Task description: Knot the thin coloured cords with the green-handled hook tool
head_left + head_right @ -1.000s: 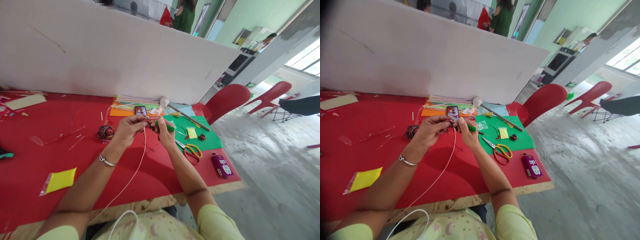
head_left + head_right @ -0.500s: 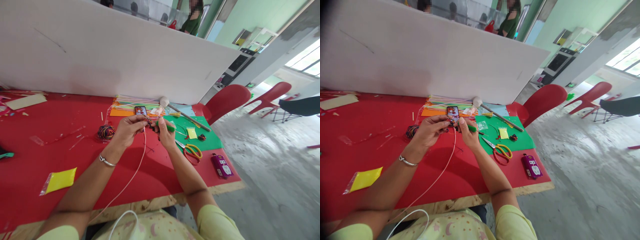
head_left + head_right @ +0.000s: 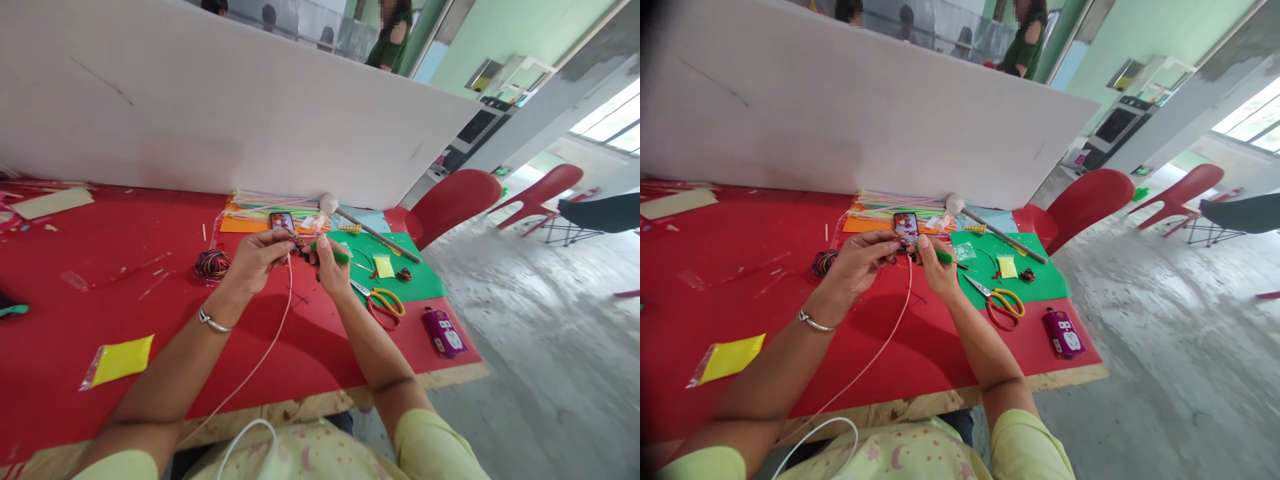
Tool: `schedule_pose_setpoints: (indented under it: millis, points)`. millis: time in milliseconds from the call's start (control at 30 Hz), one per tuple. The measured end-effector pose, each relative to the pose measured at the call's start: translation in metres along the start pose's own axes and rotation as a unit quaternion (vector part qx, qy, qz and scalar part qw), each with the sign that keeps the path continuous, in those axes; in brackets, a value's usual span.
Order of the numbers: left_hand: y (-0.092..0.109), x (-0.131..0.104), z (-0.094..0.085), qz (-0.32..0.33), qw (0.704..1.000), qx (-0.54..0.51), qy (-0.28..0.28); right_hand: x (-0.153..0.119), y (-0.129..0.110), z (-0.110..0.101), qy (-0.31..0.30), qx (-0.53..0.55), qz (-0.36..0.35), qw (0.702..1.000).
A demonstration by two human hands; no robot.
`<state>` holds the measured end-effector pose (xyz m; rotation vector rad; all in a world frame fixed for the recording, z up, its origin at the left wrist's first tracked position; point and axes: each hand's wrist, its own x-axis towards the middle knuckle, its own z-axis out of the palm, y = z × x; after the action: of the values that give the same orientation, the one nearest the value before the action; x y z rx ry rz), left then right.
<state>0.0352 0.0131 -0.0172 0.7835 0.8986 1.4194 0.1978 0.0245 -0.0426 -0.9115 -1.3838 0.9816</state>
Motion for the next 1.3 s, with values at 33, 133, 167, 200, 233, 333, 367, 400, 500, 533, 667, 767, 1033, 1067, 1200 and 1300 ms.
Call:
schedule_pose_setpoints:
  millis: [33, 133, 167, 200, 233, 333, 367, 400, 500, 533, 667, 767, 1033, 1067, 1200, 1300]
  points:
    - [0.0002, -0.0002, 0.0002, 0.001, 1.0, -0.001, 0.001, -0.0001, -0.0002, 0.0002, 0.0, 0.004, -0.002, 1.0]
    - [0.0001, -0.0001, 0.0004, 0.003, 1.0, 0.0, -0.001, -0.0003, -0.0003, 0.0005, 0.0, -0.003, 0.001, 1.0]
    - [-0.0002, 0.0002, 0.0001, 0.003, 1.0, 0.0, -0.002, -0.0003, -0.0002, 0.0005, 0.001, -0.009, 0.005, 1.0]
    - [-0.0007, 0.0006, -0.0002, 0.003, 1.0, 0.0, -0.003, -0.0002, -0.0001, 0.0004, 0.001, -0.015, 0.009, 1.0]
    - [-0.0012, 0.0011, -0.0006, 0.003, 1.0, -0.001, -0.002, -0.0002, 0.0, 0.0002, 0.002, -0.02, 0.012, 1.0]
    - [-0.0024, 0.0018, -0.0016, 0.0, 1.0, -0.003, 0.002, 0.0001, 0.0004, -0.0003, 0.004, -0.021, 0.013, 1.0]
    - [-0.0024, 0.0017, -0.0017, -0.001, 1.0, -0.003, 0.003, 0.0003, 0.0005, -0.0004, 0.005, -0.019, 0.012, 1.0]
    - [-0.0022, 0.0014, -0.0017, -0.001, 1.0, -0.004, 0.005, 0.0004, 0.0006, -0.0004, 0.005, -0.017, 0.011, 1.0]
    - [-0.0007, 0.0003, -0.0006, -0.004, 1.0, -0.006, 0.007, 0.0008, 0.0011, 0.0001, 0.004, -0.021, 0.011, 1.0]
    - [-0.0002, 0.0, -0.0001, -0.004, 1.0, -0.006, 0.006, 0.0008, 0.0013, 0.0003, 0.003, -0.023, 0.011, 1.0]
    - [0.0013, -0.0007, 0.002, 0.004, 1.0, -0.013, 0.008, 0.0008, 0.0017, 0.0, -0.006, -0.027, 0.01, 1.0]
    - [0.0017, -0.001, 0.0021, 0.013, 1.0, -0.017, 0.012, 0.0002, 0.0002, -0.0018, -0.021, -0.019, 0.001, 1.0]
    - [-0.0033, 0.0005, -0.003, -0.006, 1.0, -0.011, -0.019, -0.0035, -0.0043, -0.0023, -0.055, -0.014, 0.012, 0.998]
    - [-0.0034, 0.0003, -0.0031, -0.014, 1.0, -0.012, -0.02, -0.0033, -0.0037, -0.0013, -0.044, -0.012, 0.016, 0.999]
    - [-0.0034, -0.0004, -0.0024, -0.012, 1.0, -0.011, -0.011, 0.0003, 0.0001, 0.0011, -0.017, -0.011, 0.027, 0.999]
    - [-0.0061, 0.0006, -0.0017, 0.032, 0.999, 0.011, 0.018, 0.0045, 0.0021, -0.0003, -0.036, -0.006, 0.03, 0.999]
